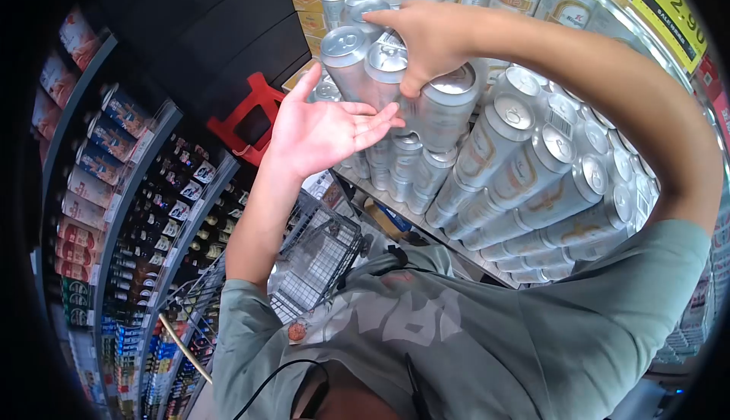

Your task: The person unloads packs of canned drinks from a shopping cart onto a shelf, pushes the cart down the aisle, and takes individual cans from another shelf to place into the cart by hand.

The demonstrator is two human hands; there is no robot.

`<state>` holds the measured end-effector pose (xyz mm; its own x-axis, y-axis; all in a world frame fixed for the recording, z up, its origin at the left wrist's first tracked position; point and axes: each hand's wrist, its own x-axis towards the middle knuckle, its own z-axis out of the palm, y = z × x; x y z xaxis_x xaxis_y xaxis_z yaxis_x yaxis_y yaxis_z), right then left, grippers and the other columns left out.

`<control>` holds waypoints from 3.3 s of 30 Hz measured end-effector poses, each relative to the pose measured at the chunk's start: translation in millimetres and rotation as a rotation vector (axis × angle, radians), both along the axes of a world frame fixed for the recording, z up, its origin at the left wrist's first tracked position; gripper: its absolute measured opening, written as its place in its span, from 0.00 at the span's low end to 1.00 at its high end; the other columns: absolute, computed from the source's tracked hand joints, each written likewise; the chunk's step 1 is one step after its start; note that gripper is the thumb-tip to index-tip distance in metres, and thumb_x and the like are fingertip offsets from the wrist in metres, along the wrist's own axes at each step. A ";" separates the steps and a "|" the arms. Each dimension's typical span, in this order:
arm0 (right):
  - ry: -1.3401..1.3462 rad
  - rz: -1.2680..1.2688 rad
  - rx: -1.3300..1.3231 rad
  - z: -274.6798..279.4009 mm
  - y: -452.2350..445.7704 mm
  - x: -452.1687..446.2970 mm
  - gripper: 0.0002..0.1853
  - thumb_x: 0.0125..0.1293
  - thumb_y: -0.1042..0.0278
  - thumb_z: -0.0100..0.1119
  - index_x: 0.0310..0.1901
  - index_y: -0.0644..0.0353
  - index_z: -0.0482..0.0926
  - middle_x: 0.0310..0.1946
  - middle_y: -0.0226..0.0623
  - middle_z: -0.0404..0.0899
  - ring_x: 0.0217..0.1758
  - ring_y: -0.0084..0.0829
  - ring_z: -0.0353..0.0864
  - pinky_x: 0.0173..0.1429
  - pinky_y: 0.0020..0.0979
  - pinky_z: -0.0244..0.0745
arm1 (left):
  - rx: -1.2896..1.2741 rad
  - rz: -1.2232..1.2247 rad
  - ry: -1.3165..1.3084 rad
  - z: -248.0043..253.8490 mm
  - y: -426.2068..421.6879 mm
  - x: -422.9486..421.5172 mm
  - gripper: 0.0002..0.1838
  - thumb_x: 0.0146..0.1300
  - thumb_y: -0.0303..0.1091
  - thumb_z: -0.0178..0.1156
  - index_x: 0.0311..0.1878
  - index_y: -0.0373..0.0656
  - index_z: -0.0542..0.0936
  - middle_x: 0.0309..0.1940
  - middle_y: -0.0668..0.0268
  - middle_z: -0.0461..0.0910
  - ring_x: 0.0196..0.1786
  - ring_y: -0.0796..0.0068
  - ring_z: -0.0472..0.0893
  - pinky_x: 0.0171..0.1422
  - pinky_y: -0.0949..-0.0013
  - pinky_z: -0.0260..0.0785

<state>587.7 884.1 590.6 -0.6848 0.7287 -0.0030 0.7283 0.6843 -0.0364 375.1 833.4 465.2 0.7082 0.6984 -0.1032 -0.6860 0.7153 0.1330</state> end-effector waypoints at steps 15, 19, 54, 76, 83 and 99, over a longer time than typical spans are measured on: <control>-0.155 -0.093 -0.135 -12.5 26.3 22.5 0.62 0.42 0.56 0.79 0.79 0.62 0.54 0.67 0.57 0.70 0.69 0.50 0.73 0.70 0.41 0.71 | 1.333 0.668 1.799 -96.7 34.0 -6.5 0.41 0.49 0.39 0.81 0.66 0.36 0.76 0.48 0.64 0.80 0.40 0.75 0.76 0.48 0.70 0.74; -0.102 -0.045 -0.103 -17.2 27.2 27.9 0.62 0.42 0.56 0.79 0.79 0.62 0.55 0.65 0.57 0.73 0.67 0.51 0.75 0.67 0.40 0.73 | 1.246 0.616 1.876 -111.1 44.4 9.2 0.37 0.48 0.40 0.81 0.61 0.38 0.80 0.39 0.67 0.76 0.33 0.77 0.74 0.41 0.69 0.73; -0.138 -0.033 -0.106 -15.0 21.8 25.1 0.60 0.47 0.61 0.78 0.81 0.54 0.50 0.76 0.50 0.63 0.76 0.48 0.66 0.76 0.40 0.64 | 1.058 0.272 1.747 -257.3 -102.1 -69.5 0.18 0.65 0.33 0.64 0.58 0.43 0.80 0.39 0.64 0.83 0.42 0.67 0.83 0.48 0.64 0.75; -0.292 1.143 -0.341 -140.0 -227.0 -359.4 0.34 0.57 0.63 0.71 0.66 0.62 0.74 0.57 0.46 0.79 0.64 0.46 0.76 0.66 0.43 0.72 | -0.913 0.532 2.240 -415.9 -500.5 -344.8 0.54 0.55 0.42 0.70 0.77 0.27 0.50 0.71 0.38 0.67 0.72 0.41 0.70 0.76 0.53 0.64; -0.450 1.090 -0.355 -316.7 -196.6 -488.3 0.41 0.56 0.60 0.72 0.72 0.56 0.68 0.66 0.45 0.74 0.70 0.47 0.72 0.71 0.47 0.70 | -0.923 0.833 2.178 -456.6 -498.4 -388.1 0.20 0.62 0.35 0.64 0.51 0.32 0.72 0.36 0.42 0.83 0.44 0.39 0.84 0.51 0.45 0.75; -0.757 0.846 -0.120 -697.3 -243.4 -615.0 0.71 0.44 0.37 0.81 0.81 0.21 0.33 0.85 0.42 0.33 0.79 0.59 0.54 0.74 0.63 0.57 | -1.143 0.679 2.085 -413.0 -499.3 -377.7 0.11 0.66 0.33 0.62 0.47 0.37 0.76 0.31 0.55 0.85 0.31 0.58 0.86 0.40 0.57 0.77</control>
